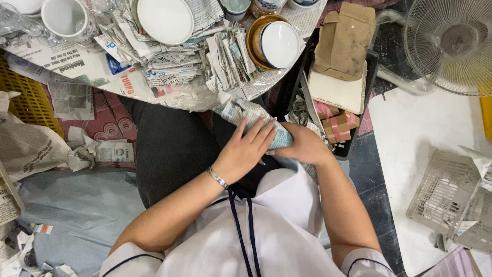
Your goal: The person wraps several cups individually with newspaper sheets. They fold the paper around each cup, tuck the ends, and place the wrapped items on the table.
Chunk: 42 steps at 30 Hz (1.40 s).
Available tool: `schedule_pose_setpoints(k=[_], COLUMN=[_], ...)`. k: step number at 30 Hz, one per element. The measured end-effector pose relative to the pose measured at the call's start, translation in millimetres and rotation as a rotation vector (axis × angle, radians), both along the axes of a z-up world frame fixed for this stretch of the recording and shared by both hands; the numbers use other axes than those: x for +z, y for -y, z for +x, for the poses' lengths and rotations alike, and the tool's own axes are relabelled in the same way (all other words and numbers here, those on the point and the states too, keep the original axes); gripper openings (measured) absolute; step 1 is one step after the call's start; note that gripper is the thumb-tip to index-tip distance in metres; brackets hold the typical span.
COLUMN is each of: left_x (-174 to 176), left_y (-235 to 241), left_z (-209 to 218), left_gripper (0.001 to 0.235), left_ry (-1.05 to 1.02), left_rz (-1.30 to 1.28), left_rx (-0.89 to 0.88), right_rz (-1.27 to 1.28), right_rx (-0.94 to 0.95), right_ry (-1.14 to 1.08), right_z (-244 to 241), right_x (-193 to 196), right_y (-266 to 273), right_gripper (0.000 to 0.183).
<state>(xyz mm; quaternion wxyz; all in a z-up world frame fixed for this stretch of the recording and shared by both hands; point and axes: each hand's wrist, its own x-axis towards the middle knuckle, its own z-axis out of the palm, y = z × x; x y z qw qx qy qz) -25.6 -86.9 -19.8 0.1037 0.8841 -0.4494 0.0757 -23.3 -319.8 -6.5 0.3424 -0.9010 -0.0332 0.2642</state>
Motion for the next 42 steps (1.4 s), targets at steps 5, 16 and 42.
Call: schedule_pose_setpoints(k=[5, 16, 42], left_x=[-11, 14, 74], left_y=[-2, -44, -62], left_z=[7, 8, -27], left_gripper=[0.047, 0.031, 0.086], left_ry=[0.112, 0.284, -0.802], left_rz=[-0.050, -0.353, -0.913], left_rx=[0.015, 0.079, 0.085], right_rz=[0.149, 0.516, 0.342], right_rx=[0.040, 0.054, 0.468], right_ry=[-0.180, -0.524, 1.097], right_z=[8, 22, -30], right_x=[-7, 10, 130], right_y=[6, -6, -61], right_gripper=[0.081, 0.064, 0.031])
